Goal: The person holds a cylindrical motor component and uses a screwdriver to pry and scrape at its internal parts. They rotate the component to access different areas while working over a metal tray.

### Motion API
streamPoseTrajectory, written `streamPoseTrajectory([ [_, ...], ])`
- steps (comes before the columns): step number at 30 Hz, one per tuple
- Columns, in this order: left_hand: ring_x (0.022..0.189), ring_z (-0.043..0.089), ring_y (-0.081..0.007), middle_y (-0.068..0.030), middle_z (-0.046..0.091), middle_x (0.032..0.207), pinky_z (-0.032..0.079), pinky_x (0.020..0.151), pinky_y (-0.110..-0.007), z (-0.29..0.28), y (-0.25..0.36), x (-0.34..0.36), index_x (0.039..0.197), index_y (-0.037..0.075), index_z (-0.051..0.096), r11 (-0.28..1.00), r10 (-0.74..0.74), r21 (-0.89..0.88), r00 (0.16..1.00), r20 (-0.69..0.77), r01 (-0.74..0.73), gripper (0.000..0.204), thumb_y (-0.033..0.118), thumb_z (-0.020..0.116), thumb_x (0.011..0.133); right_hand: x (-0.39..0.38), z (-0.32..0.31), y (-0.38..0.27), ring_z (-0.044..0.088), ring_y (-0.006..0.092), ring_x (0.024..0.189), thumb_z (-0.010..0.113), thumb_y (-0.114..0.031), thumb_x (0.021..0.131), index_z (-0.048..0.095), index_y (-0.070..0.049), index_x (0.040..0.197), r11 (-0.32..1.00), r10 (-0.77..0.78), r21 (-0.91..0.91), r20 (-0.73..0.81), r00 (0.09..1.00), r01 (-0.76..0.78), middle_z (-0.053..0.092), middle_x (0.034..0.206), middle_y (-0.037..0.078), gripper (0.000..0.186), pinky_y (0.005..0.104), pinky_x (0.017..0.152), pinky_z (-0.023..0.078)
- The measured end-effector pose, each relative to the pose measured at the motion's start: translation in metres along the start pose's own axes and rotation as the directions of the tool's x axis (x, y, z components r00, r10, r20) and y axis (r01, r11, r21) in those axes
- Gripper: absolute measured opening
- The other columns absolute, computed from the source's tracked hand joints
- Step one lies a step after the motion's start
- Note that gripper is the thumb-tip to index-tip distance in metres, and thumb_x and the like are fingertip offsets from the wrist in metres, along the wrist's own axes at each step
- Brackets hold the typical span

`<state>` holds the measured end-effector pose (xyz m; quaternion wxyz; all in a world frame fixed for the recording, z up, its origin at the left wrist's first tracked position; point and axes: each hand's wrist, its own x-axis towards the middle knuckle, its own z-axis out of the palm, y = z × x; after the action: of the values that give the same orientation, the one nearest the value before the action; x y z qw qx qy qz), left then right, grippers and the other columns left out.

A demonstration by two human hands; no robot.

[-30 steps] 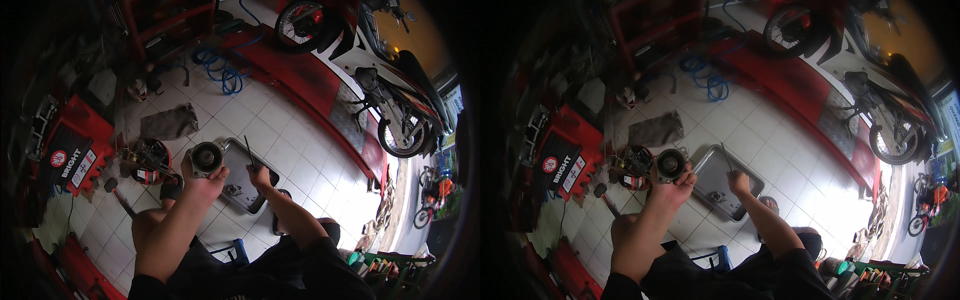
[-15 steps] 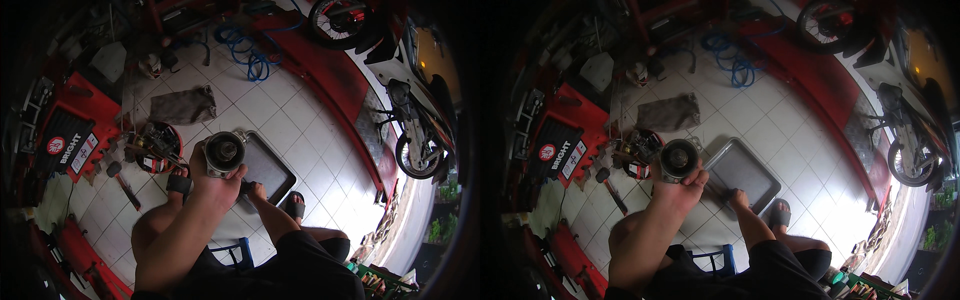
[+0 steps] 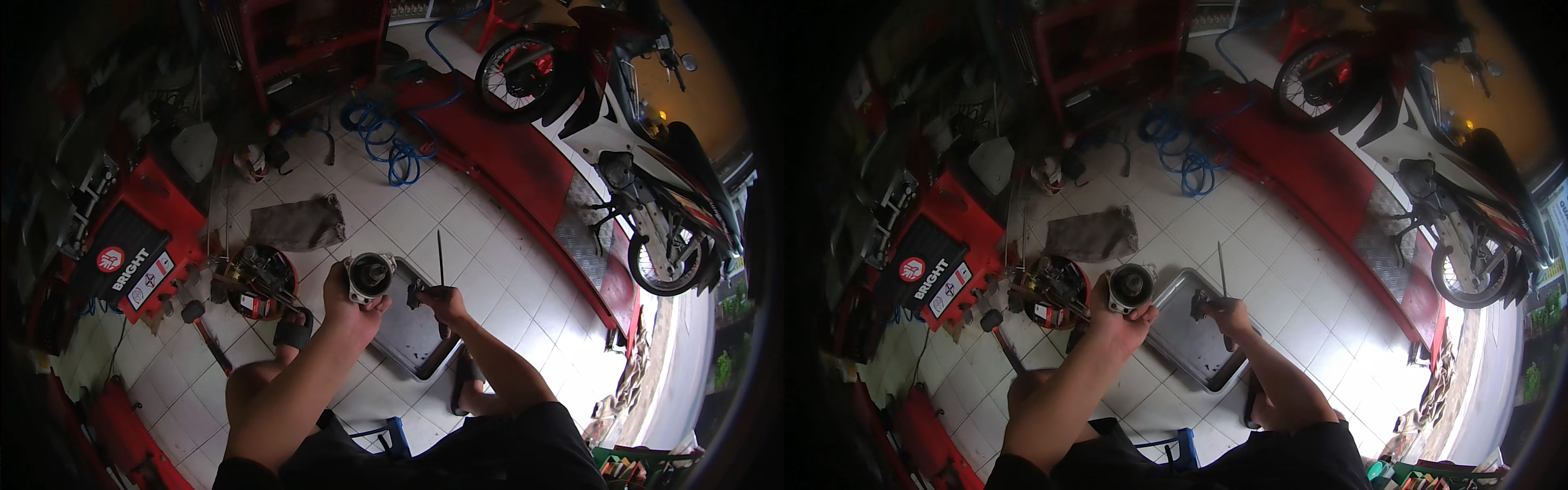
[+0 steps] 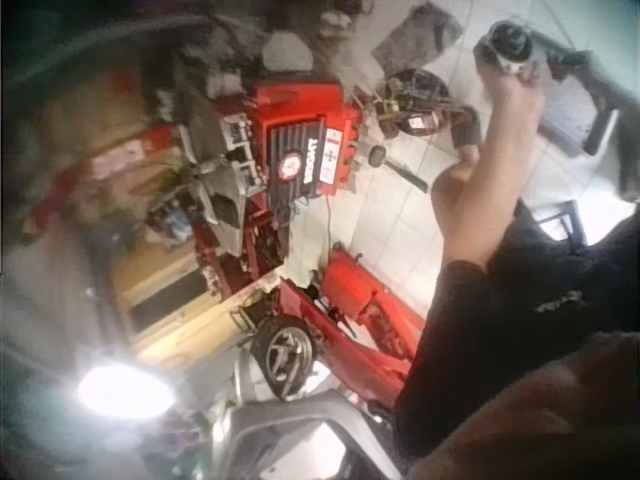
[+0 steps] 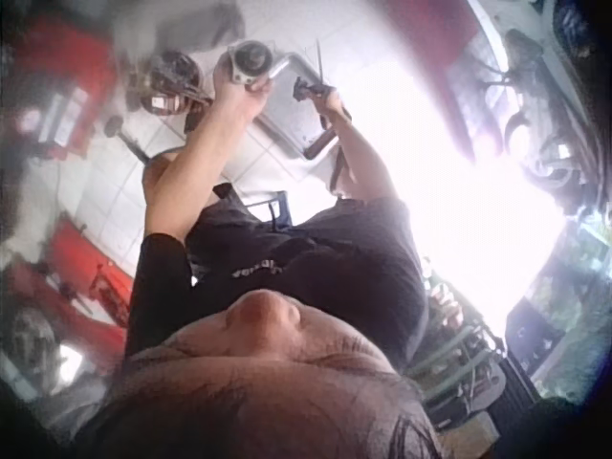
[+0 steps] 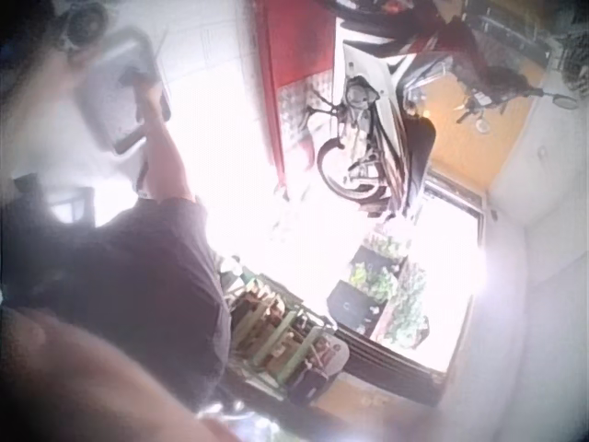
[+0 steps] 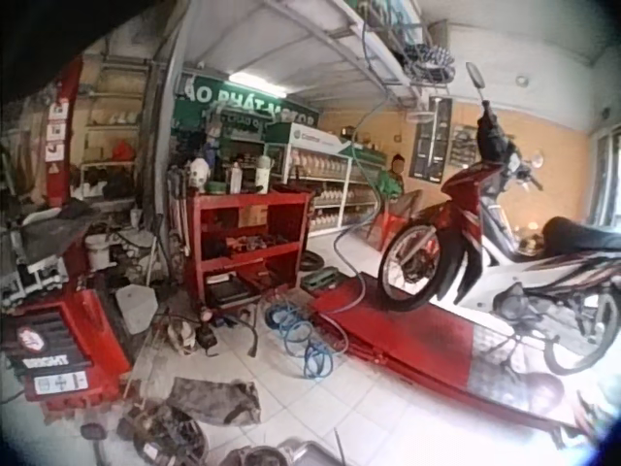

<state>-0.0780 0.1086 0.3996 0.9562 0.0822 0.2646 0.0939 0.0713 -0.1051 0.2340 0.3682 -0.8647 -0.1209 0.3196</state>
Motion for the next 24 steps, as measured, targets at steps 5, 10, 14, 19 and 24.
streamPoseTrajectory([
  [5,0.042,0.036,-0.0162,-0.0028,0.057,0.065,0.034,0.055,-0.033,0.024,-0.015,-0.010,0.078,0.014,0.059,0.985,-0.003,0.169,0.997,-0.082,0.017,0.040,0.041,0.042,0.102,-0.099,-0.106,-0.102,0.053,0.0120,0.050,0.074,-0.025,0.095,0.067,0.007,0.119,0.879,-0.185,0.452,0.028,0.982,0.152,0.055,0.062,0.002,0.040,0.0333,0.048,0.046],
  [10,0.062,0.056,-0.0167,-0.0040,0.067,0.085,0.040,0.055,-0.033,0.012,-0.037,-0.017,0.095,0.015,0.062,0.960,0.049,0.279,0.986,-0.157,-0.003,0.038,0.051,0.051,0.102,-0.178,-0.109,-0.109,0.044,0.0095,0.050,0.070,-0.017,0.097,0.062,0.009,0.123,0.517,-0.276,0.829,-0.075,0.958,0.214,0.052,0.063,0.000,0.038,0.0273,0.048,0.035],
  [14,0.074,0.061,-0.0136,-0.0015,0.067,0.091,0.047,0.064,-0.031,-0.006,-0.049,-0.019,0.098,0.014,0.060,0.856,0.149,0.506,0.988,-0.039,-0.109,0.040,0.053,0.056,0.102,-0.190,-0.099,-0.110,0.036,0.0075,0.051,0.068,-0.017,0.099,0.061,0.011,0.123,0.372,-0.239,0.928,0.063,0.969,0.032,0.046,0.063,-0.003,0.038,0.0263,0.052,0.031],
  [19,0.071,0.054,-0.0070,0.0026,0.059,0.081,0.045,0.063,-0.024,-0.006,-0.055,-0.025,0.094,0.010,0.058,0.743,0.293,0.612,0.954,0.064,-0.270,0.040,0.049,0.059,0.102,-0.188,-0.091,-0.101,0.038,0.0077,0.051,0.070,-0.019,0.098,0.062,0.013,0.119,0.524,-0.123,0.849,0.001,0.992,0.064,0.046,0.063,-0.002,0.039,0.0270,0.050,0.033],
  [24,0.066,0.051,-0.0052,0.0024,0.057,0.076,0.039,0.056,-0.023,-0.004,-0.056,-0.019,0.090,0.009,0.059,0.602,0.377,0.712,0.915,0.145,-0.361,0.042,0.049,0.058,0.103,-0.197,-0.081,-0.113,0.051,0.0099,0.052,0.072,-0.022,0.097,0.066,0.010,0.113,0.663,-0.166,0.730,-0.072,0.983,0.165,0.051,0.062,0.000,0.036,0.0263,0.047,0.041],
])
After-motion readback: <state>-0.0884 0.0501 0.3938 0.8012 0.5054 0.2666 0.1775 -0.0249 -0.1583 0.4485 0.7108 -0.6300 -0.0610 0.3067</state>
